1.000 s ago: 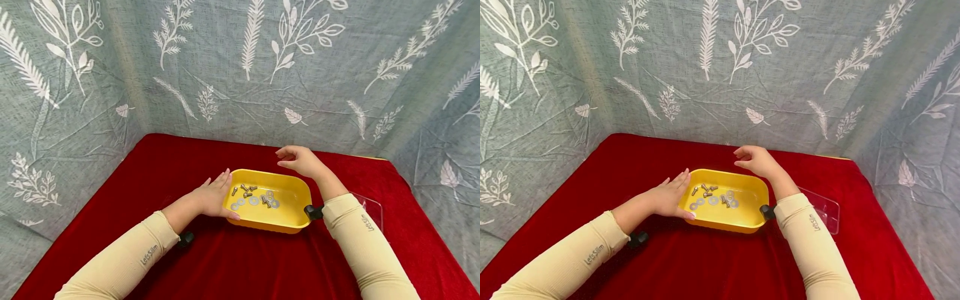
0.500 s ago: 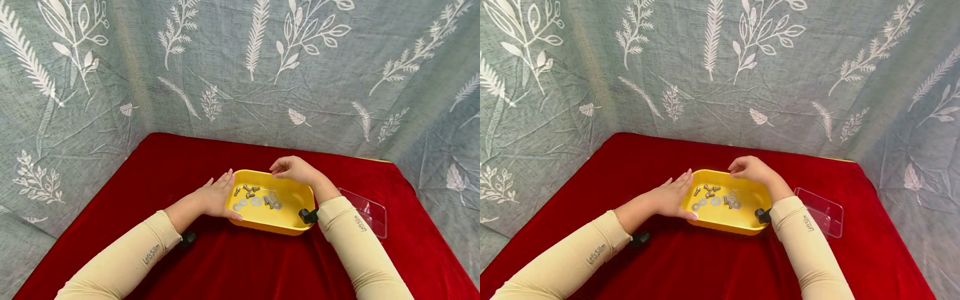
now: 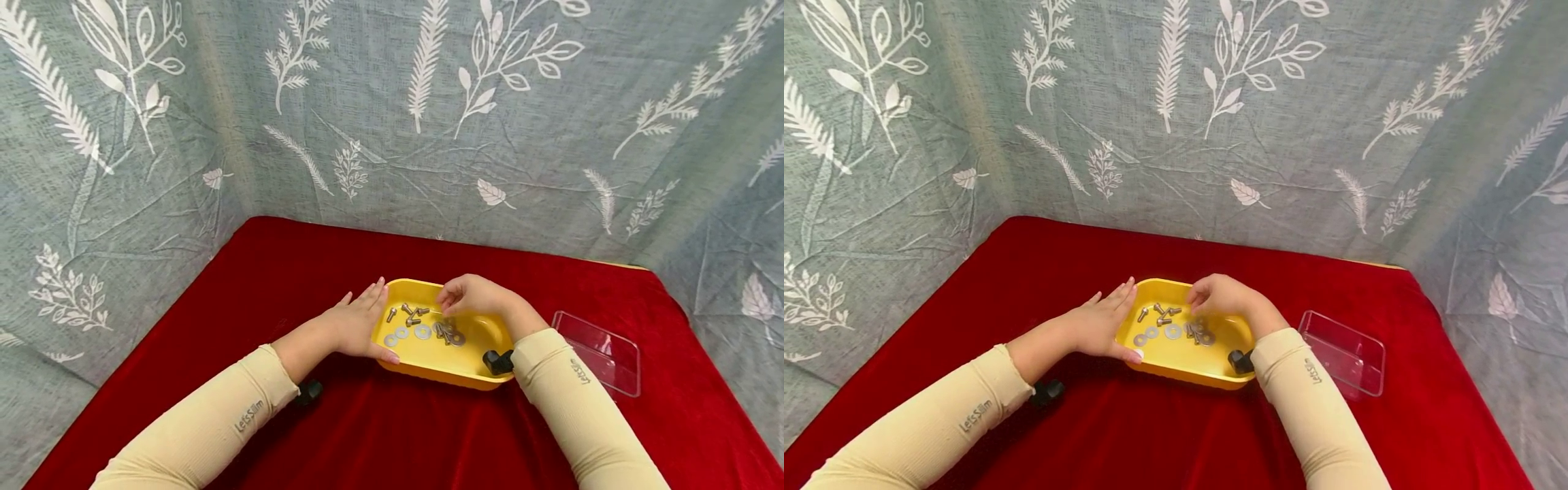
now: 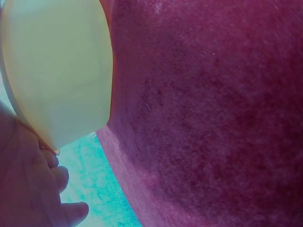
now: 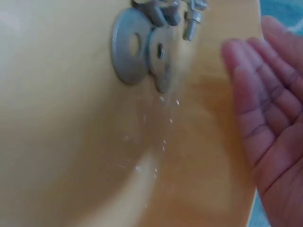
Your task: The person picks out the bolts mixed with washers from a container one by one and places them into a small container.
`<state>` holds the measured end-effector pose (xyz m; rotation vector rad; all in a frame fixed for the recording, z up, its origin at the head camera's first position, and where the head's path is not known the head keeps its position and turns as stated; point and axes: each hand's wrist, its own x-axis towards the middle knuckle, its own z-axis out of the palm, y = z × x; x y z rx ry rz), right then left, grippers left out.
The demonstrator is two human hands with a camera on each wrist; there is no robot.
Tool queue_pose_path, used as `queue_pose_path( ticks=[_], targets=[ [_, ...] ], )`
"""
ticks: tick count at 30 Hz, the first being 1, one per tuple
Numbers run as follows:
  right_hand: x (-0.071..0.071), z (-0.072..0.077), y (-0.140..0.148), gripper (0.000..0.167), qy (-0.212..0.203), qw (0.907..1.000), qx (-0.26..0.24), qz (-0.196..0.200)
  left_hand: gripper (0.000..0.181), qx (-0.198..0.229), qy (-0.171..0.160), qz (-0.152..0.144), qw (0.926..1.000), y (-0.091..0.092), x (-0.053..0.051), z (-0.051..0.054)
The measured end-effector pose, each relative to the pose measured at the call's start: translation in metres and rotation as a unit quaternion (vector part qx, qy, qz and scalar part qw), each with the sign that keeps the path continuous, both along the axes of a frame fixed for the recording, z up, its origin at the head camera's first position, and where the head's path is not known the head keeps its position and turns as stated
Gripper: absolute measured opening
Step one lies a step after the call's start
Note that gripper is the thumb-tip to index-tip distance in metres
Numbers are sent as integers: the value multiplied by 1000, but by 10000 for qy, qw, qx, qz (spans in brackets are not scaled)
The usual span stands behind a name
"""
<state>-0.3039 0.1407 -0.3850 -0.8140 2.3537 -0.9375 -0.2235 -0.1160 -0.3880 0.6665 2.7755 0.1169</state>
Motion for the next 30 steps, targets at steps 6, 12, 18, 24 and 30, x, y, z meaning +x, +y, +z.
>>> queue_pose_path(
  ticks=[6, 12, 18, 24, 30],
  targets=[
    [3, -11, -2, 19, -67, 9979, 500, 407, 127, 25, -40, 8, 10000, 1, 0, -1],
    [4, -16, 0, 22, -251, 9968, 660, 366, 128, -6, -30, 28, 10000, 1, 0, -2],
    [4, -20, 2, 26, -553, 9959, 679, 229, 127, -12, -6, 22, 10000, 0, -1, -3],
    [4, -22, 1, 27, -546, 9945, 853, 260, 127, -31, 11, 47, 10000, 0, -2, -3],
    [5, -23, 2, 30, -585, 9930, 959, 361, 127, 8, 22, 3, 10000, 0, -1, -2]
  ],
)
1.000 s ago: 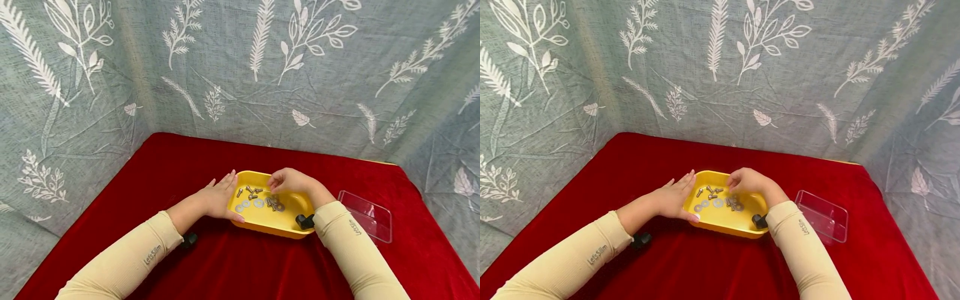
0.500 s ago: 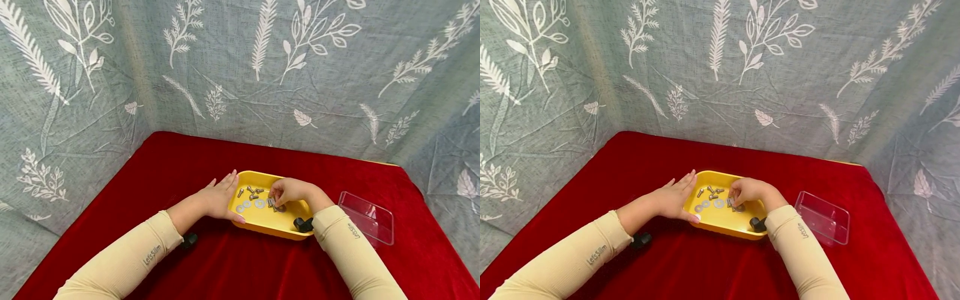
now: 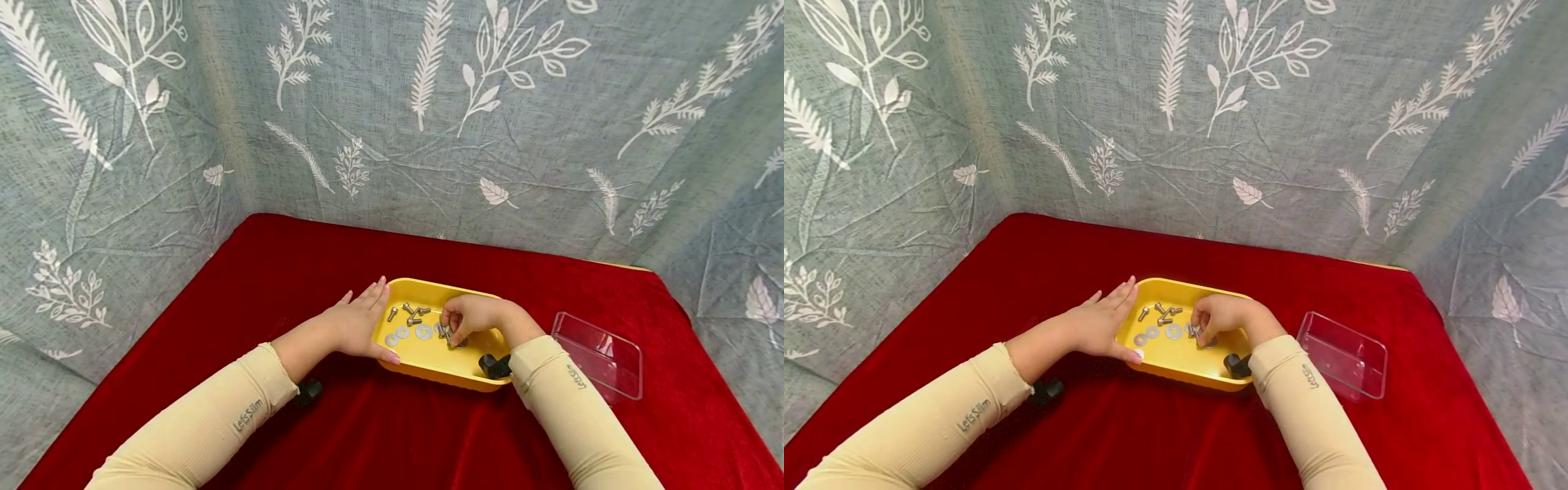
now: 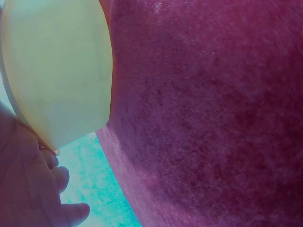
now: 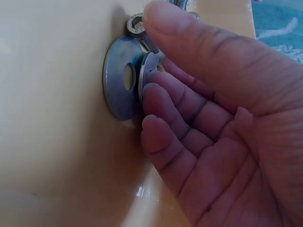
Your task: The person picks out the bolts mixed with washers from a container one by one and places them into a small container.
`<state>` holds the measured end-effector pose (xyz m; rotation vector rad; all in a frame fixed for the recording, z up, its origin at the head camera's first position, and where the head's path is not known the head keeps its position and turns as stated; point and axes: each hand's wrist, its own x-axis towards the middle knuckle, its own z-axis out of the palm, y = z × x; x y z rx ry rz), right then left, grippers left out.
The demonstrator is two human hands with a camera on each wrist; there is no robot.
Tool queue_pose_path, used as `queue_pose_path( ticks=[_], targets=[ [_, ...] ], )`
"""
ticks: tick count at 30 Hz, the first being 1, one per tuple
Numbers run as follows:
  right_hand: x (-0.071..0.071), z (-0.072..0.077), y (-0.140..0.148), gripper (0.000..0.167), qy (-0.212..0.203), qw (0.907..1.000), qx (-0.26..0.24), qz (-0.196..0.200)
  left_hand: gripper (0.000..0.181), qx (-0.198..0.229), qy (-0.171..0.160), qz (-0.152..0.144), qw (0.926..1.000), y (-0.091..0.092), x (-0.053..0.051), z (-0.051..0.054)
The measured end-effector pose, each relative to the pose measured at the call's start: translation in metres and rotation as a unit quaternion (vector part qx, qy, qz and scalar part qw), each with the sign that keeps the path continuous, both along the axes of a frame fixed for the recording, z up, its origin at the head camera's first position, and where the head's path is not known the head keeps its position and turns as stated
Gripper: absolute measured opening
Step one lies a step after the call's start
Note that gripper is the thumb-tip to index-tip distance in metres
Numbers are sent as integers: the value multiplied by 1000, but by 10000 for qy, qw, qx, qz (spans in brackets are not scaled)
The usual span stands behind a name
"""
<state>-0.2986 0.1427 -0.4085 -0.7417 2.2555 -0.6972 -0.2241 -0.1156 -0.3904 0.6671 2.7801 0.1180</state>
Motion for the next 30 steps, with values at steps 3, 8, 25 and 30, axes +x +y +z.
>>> queue_pose_path(
  ticks=[3, 8, 25, 30],
  targets=[
    [1, 0, 0, 31, 76, 9999, 57, 86, 128, 14, 10, -16, 10000, 0, 0, -1],
    [2, 1, -2, 30, 394, 9985, 238, 297, 129, -57, 69, -20, 10000, -1, -1, -2],
    [4, 1, -4, 18, 551, 9976, 226, 342, 130, 26, 48, -69, 10000, -2, -1, -1],
    [3, 0, -2, 16, 511, 9981, 132, 332, 129, 46, 48, -61, 10000, -1, -1, -2]
  ],
)
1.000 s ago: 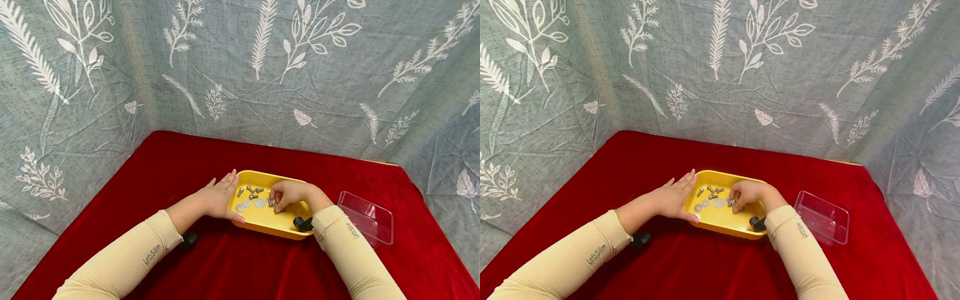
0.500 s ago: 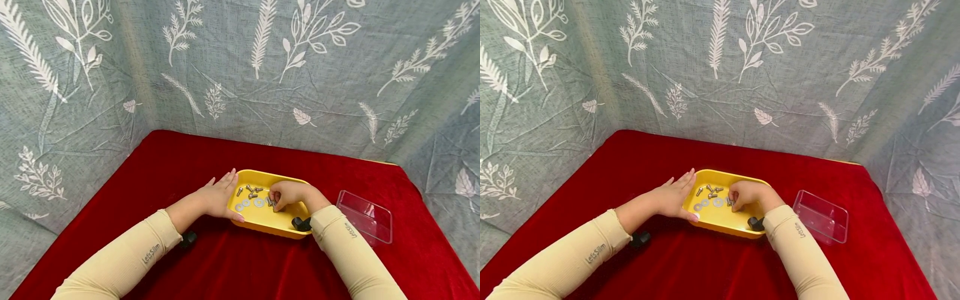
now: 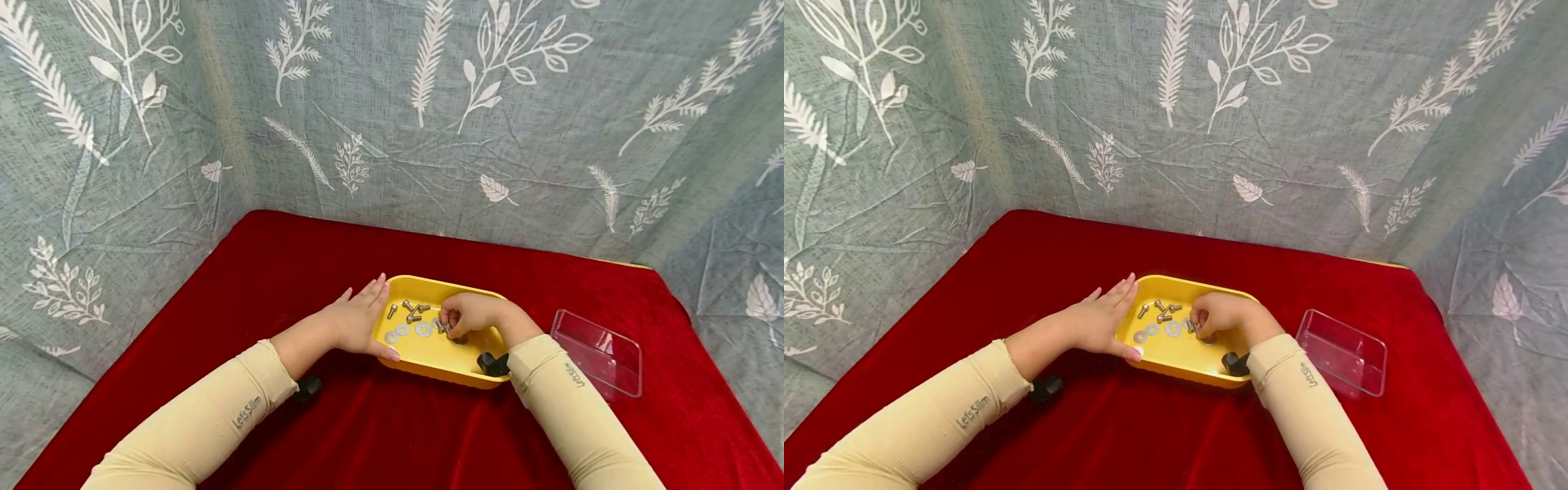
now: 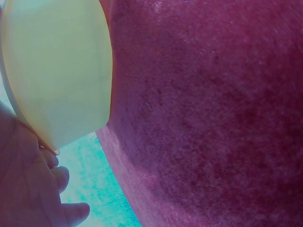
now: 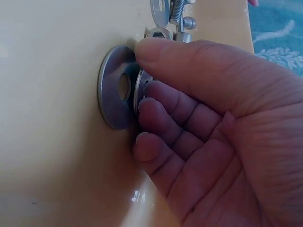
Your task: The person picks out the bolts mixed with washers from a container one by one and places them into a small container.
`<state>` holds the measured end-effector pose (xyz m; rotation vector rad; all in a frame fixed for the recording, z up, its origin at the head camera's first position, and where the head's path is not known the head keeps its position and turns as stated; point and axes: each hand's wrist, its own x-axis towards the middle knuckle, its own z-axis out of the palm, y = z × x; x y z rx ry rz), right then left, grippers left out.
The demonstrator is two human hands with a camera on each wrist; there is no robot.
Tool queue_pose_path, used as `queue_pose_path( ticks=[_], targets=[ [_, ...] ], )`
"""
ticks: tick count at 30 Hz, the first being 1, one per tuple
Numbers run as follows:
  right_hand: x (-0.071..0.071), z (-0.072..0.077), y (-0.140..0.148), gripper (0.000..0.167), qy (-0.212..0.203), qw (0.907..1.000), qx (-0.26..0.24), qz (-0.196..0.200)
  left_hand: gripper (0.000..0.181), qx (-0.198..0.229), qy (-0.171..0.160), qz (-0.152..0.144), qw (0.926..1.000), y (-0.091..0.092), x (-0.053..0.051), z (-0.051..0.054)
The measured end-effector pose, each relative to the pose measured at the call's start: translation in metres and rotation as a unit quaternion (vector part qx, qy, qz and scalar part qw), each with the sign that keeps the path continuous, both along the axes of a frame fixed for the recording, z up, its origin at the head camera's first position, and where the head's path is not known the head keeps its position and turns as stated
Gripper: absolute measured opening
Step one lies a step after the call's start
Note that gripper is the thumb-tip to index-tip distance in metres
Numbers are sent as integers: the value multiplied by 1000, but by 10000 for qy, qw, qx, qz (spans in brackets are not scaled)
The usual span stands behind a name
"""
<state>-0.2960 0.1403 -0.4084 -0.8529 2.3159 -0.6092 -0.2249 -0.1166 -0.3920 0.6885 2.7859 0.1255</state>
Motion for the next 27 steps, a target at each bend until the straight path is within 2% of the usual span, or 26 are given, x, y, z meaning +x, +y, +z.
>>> queue_pose_path(
  ticks=[12, 19, 27],
  targets=[
    [-4, 1, 4, 15, -372, 9983, -411, -184, 130, -31, -42, 14, 10000, 0, 0, 0],
    [-7, 7, 5, 14, -329, 9957, -819, -285, 131, 19, -60, 2, 10000, 1, 0, 3],
    [-6, 20, 4, 14, -281, 9908, -1273, -358, 131, 47, -65, -49, 10000, 0, 0, 2]
  ],
)
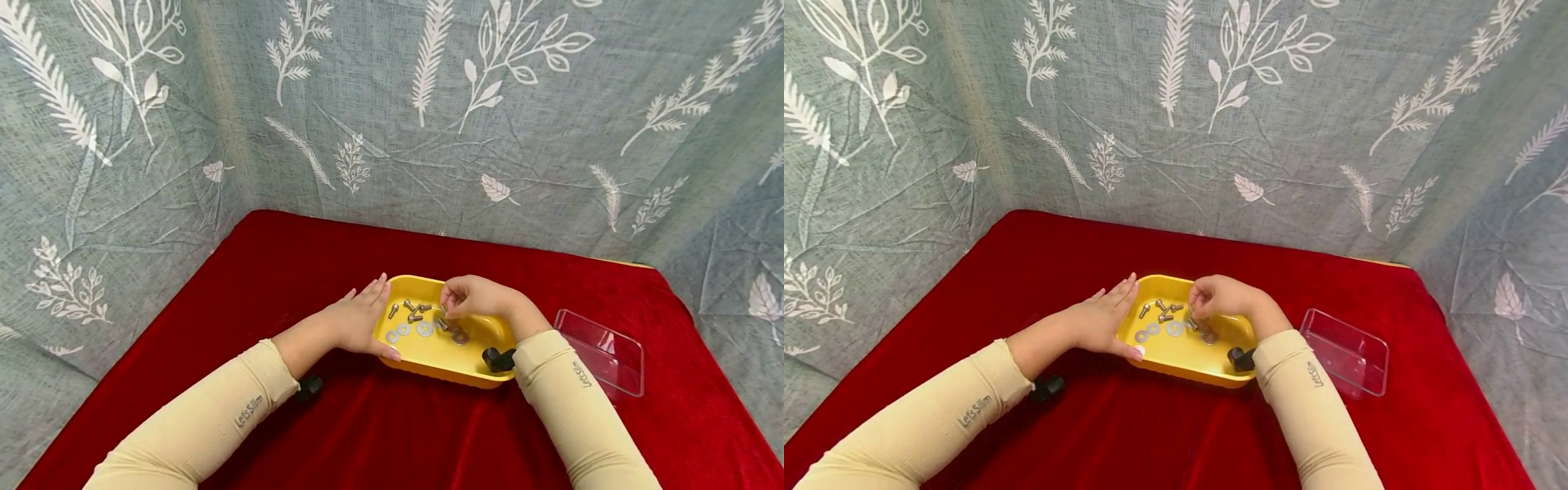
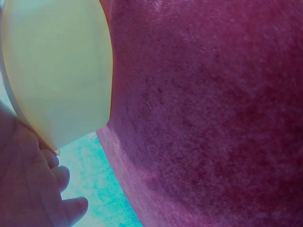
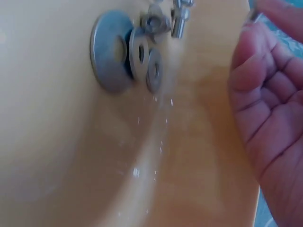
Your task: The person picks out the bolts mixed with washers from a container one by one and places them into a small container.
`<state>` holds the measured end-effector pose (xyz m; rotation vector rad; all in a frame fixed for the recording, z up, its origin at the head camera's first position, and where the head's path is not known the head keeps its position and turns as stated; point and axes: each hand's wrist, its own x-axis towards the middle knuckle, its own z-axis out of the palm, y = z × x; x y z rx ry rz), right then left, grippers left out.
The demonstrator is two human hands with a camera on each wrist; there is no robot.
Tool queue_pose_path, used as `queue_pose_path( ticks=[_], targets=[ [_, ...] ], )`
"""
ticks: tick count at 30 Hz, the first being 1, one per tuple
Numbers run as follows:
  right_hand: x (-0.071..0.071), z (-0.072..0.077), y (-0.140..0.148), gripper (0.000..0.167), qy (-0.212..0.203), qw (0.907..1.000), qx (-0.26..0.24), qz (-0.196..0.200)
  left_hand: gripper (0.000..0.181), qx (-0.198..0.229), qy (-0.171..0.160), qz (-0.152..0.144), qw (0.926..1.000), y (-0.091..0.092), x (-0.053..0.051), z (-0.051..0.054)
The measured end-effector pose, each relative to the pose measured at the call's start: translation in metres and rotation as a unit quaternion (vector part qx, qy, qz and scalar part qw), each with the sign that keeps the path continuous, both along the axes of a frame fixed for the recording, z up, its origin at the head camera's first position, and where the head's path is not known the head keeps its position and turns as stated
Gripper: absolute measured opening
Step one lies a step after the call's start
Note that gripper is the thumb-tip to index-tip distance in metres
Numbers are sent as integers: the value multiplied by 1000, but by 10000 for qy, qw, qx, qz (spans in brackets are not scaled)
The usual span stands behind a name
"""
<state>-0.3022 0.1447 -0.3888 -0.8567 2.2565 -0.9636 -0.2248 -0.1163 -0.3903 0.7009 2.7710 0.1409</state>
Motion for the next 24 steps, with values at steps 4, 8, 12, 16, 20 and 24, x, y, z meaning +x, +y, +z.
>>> queue_pose_path(
  ticks=[4, 8, 12, 16, 20, 24],
  targets=[
    [0, 5, 2, 14, -7, 10000, -70, -55, 131, -1, 19, -20, 10000, 0, 0, 0],
    [-1, 10, 4, 15, 60, 9999, -96, -86, 132, -42, 18, -22, 10000, 0, 0, 1],
    [-2, 19, 5, 17, 175, 9997, -155, -110, 132, -74, -13, 0, 10000, 0, 0, 1],
    [-2, 30, 7, 16, 322, 9990, -243, -190, 133, -133, -4, 12, 9999, 0, -1, 0],
    [-2, 41, 10, 15, 377, 9983, -343, -281, 133, -172, 29, -2, 9998, 0, -1, -1],
    [0, 50, 14, 16, 362, 9975, -485, -368, 133, -188, 48, -19, 9998, -1, -1, -2]
  ],
)
